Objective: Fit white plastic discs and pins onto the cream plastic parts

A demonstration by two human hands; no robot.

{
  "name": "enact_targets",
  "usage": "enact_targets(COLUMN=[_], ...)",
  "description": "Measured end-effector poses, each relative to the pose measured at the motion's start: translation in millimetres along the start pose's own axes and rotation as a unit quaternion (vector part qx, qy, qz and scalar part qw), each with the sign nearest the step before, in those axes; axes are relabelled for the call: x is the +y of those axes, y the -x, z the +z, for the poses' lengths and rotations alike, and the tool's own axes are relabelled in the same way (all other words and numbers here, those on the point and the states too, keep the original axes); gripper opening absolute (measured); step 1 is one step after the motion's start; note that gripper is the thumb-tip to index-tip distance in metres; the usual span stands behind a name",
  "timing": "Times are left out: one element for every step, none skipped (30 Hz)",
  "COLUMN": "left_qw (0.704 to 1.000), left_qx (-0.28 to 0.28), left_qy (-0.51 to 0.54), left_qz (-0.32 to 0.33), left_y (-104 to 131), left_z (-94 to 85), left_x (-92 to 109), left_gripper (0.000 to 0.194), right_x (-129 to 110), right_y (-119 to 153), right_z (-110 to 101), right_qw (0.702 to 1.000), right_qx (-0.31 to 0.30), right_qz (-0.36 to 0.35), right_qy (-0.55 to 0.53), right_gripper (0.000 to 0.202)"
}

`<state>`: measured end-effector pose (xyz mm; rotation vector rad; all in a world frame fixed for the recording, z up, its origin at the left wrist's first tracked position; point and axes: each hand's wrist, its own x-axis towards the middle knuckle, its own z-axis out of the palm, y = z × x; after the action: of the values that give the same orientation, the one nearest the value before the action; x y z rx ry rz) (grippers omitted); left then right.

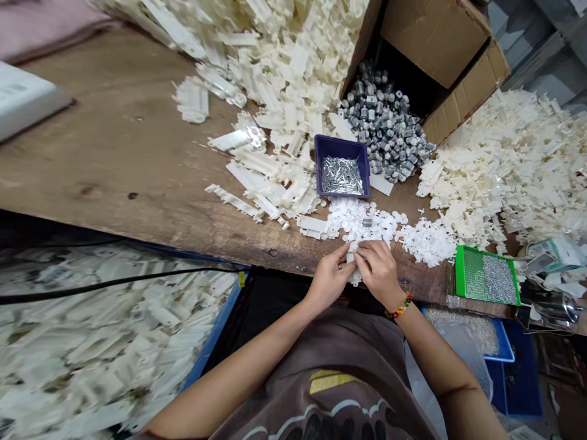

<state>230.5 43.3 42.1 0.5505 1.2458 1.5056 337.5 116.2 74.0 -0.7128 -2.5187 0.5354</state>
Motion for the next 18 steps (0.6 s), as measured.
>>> enact_targets(left_qw=[1.000,0.999,0.997,0.995,0.993,0.992,0.992,0.992,0.992,0.992,0.993,0.992,0.992,0.992,0.992,0.992,0.992,0.991], left_qx=[-0.002,-0.005,-0.008,-0.010,-0.011,-0.011,-0.010,-0.011,-0.011,-0.009,-0.006,0.000,0.008,0.018,0.029,0.038,0.048,0.057], left_qy=[0.014,0.032,0.053,0.073,0.089,0.097,0.101,0.103,0.104,0.106,0.109,0.112,0.115,0.117,0.118,0.119,0.119,0.120], left_qz=[-0.012,-0.030,-0.048,-0.065,-0.076,-0.080,-0.078,-0.073,-0.067,-0.061,-0.054,-0.049,-0.044,-0.038,-0.032,-0.026,-0.019,-0.012], left_y=[-0.8,-1.9,-3.3,-5.0,-7.1,-9.4,-12.0,-15.0,-18.1,-21.4,-24.9,-28.2,-31.5,-34.4,-37.0,-39.1,-40.7,-41.7], left_z=[-1.8,-3.4,-4.7,-5.4,-5.6,-5.2,-4.3,-3.1,-1.6,-0.2,1.2,2.5,3.8,5.1,6.7,8.5,10.6,12.9], left_x=[-0.5,-0.5,0.2,1.7,4.0,6.9,10.2,13.5,16.6,19.0,20.7,21.5,21.7,21.3,20.4,19.5,18.4,17.5], left_gripper=[0.046,0.048,0.050,0.053,0.055,0.056,0.056,0.057,0.057,0.057,0.056,0.056,0.056,0.056,0.055,0.055,0.054,0.052], right_x=[3.0,7.5,13.5,20.7,28.3,35.9,42.7,48.1,51.9,53.8,53.8,52.2,49.3,45.4,40.9,36.3,31.9,27.8], right_y=[-4.1,-9.6,-16.0,-23.1,-30.2,-36.9,-42.8,-47.5,-50.9,-53.1,-53.9,-53.6,-52.2,-50.0,-47.0,-43.5,-39.6,-35.5], right_z=[-3.0,-5.9,-8.3,-9.8,-10.2,-9.4,-7.8,-5.9,-4.1,-3.0,-2.6,-3.2,-4.6,-6.2,-7.8,-8.7,-8.8,-7.9], right_qw=[1.000,0.999,0.999,0.999,0.997,0.994,0.989,0.983,0.979,0.976,0.976,0.979,0.982,0.985,0.987,0.988,0.989,0.990], right_qx=[-0.013,-0.018,-0.015,-0.010,-0.008,-0.014,-0.031,-0.051,-0.067,-0.071,-0.063,-0.045,-0.020,0.008,0.033,0.051,0.062,0.065], right_qz=[0.011,0.025,0.040,0.049,0.053,0.051,0.044,0.036,0.033,0.037,0.048,0.063,0.078,0.092,0.099,0.096,0.088,0.076], right_qy=[-0.013,-0.017,-0.007,0.018,0.056,0.099,0.139,0.171,0.192,0.202,0.201,0.189,0.169,0.145,0.121,0.105,0.099,0.104], right_gripper=[0.021,0.022,0.021,0.019,0.017,0.017,0.018,0.018,0.018,0.017,0.016,0.017,0.018,0.019,0.021,0.022,0.022,0.023])
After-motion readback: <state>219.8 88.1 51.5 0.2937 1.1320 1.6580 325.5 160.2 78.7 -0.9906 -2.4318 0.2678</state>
